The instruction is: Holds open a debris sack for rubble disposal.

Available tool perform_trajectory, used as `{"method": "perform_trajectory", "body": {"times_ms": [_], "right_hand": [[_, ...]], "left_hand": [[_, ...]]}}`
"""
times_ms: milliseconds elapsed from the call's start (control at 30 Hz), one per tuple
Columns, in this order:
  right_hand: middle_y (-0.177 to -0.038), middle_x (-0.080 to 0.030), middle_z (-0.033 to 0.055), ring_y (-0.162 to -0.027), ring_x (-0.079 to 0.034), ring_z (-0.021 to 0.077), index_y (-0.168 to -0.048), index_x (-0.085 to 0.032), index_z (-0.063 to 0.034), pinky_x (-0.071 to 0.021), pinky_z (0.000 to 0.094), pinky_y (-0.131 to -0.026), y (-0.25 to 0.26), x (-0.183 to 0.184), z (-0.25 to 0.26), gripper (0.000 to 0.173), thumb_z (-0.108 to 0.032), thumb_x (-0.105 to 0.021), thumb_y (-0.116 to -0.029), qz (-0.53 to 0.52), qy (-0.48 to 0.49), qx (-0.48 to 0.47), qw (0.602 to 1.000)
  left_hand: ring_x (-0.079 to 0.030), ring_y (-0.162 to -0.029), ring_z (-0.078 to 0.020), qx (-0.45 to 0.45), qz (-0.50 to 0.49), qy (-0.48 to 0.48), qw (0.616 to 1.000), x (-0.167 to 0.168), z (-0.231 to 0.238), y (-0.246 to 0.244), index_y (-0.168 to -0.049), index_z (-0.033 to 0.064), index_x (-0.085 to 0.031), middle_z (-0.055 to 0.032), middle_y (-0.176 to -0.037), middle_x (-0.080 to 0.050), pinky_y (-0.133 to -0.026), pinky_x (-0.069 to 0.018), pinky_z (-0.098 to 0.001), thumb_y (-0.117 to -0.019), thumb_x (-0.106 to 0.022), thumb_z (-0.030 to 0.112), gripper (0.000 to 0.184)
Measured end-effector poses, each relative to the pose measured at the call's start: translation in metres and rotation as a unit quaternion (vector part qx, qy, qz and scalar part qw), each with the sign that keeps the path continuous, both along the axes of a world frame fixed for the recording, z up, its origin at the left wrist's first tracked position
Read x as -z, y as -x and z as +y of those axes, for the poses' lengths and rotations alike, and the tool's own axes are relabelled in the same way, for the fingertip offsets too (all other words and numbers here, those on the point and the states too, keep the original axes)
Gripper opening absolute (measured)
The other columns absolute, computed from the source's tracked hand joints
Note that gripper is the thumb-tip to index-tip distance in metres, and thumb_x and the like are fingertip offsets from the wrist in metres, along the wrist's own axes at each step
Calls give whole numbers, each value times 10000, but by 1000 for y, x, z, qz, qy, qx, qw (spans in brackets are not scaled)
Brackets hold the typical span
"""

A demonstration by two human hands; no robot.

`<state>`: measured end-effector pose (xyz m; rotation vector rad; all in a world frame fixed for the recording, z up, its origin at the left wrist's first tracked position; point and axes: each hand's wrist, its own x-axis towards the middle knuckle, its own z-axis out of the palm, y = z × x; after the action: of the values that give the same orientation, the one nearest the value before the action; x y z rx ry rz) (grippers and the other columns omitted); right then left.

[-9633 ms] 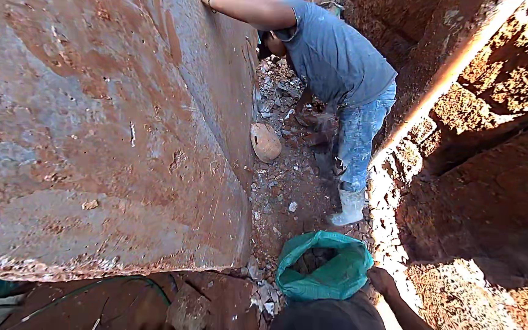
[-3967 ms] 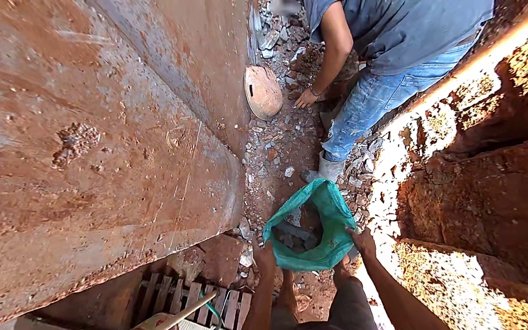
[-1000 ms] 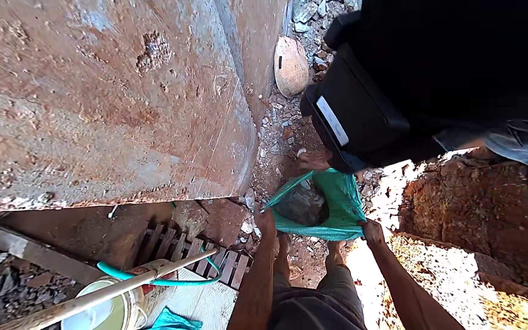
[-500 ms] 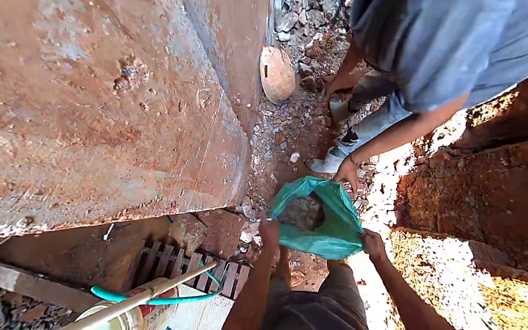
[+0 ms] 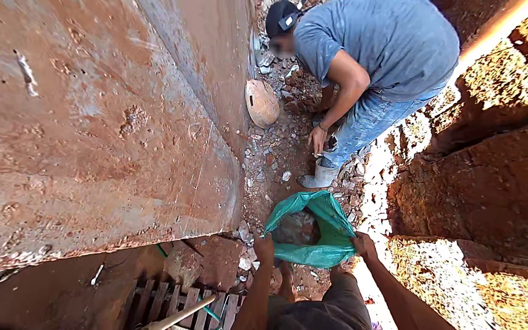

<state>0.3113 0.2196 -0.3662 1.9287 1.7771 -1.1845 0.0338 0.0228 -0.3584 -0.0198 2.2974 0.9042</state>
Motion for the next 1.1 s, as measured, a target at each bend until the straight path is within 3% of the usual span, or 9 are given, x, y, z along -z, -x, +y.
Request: {"method": "perform_trajectory", "body": {"times_ms": [200,333,400,467,567,700,800,933,1100], "right_hand": [[-1320,-654,239,-1268,-599,426,-1271,-698,-83,-470,647,-1018,5,-7,2,347,-298,-621,-1010,-74,16,-5,997],[-1352,-632,228,-1289,-587,402,-1295,-665,-65,-470,636,-1029,15,-9,10,525,-436,-732,-929,-103,38,-18,994],[-1392,-592,248,-1303,-569,418,-1310,-651,-57,-472,640,-1027,21,-14,14,601,-503,-732,-914,-111,17,-25,993],[-1470,-520,258,-1353,-521,433,-1382,-599,-50,-463,632,-1052,29,-18,20,677,-517,-729,-909,-123,-2,-36,992],[-1495,-499,254,-1365,-511,432,-1454,-517,-36,-459,624,-1056,41,-7,30,745,-505,-726,-914,-145,-3,-76,987],[-1349,-633,232,-1243,-622,422,-1431,-533,-70,-515,626,-964,57,1,40,554,-409,-606,-999,-177,14,-117,977],[-1372,-620,224,-1266,-604,416,-1363,-611,-79,-507,626,-970,63,-3,51,390,-264,-519,-1032,-181,12,-114,977],[-1357,-636,218,-1262,-610,407,-1369,-627,-109,-496,604,-992,71,-13,84,371,-240,-452,-1069,-140,-70,-70,985],[-1323,-663,202,-1249,-621,402,-1353,-645,-139,-495,604,-999,87,-6,95,360,-237,-437,-1076,-92,-96,-87,987]], "left_hand": [[-592,-1248,-456,-11,-13,7,1000,1,-16,-7,-1554,-37,-335,-332,-1345,-586,-1059,-461,-581,-993,-663,184,686],[-609,-1214,-454,-29,0,-1,1000,2,-26,-6,-1578,-33,-271,-331,-1329,-592,-1033,-479,-588,-978,-690,191,765],[-627,-1190,-427,-17,36,-10,999,-2,-27,-1,-1595,-11,-236,-285,-1323,-616,-1019,-494,-576,-972,-691,182,795],[-622,-1202,-397,32,77,-13,996,-9,-19,8,-1613,7,-199,-234,-1362,-616,-1035,-485,-555,-960,-694,179,837],[-567,-1289,-412,183,131,13,974,-18,4,27,-1605,-24,-217,-256,-1405,-578,-1111,-430,-546,-933,-701,210,860],[-524,-1355,-381,403,110,113,901,-13,57,43,-1615,14,-227,-241,-1451,-545,-1150,-400,-507,-938,-702,337,887],[-496,-1373,-404,470,89,170,862,6,85,41,-1629,28,-173,-263,-1461,-520,-1141,-404,-520,-916,-713,365,955],[-465,-1398,-418,476,77,187,856,11,100,31,-1631,12,-126,-283,-1477,-498,-1164,-366,-520,-944,-678,307,929],[-534,-1338,-402,409,80,194,888,14,96,39,-1603,-13,-222,-278,-1423,-547,-1126,-421,-498,-965,-653,269,821]]}}
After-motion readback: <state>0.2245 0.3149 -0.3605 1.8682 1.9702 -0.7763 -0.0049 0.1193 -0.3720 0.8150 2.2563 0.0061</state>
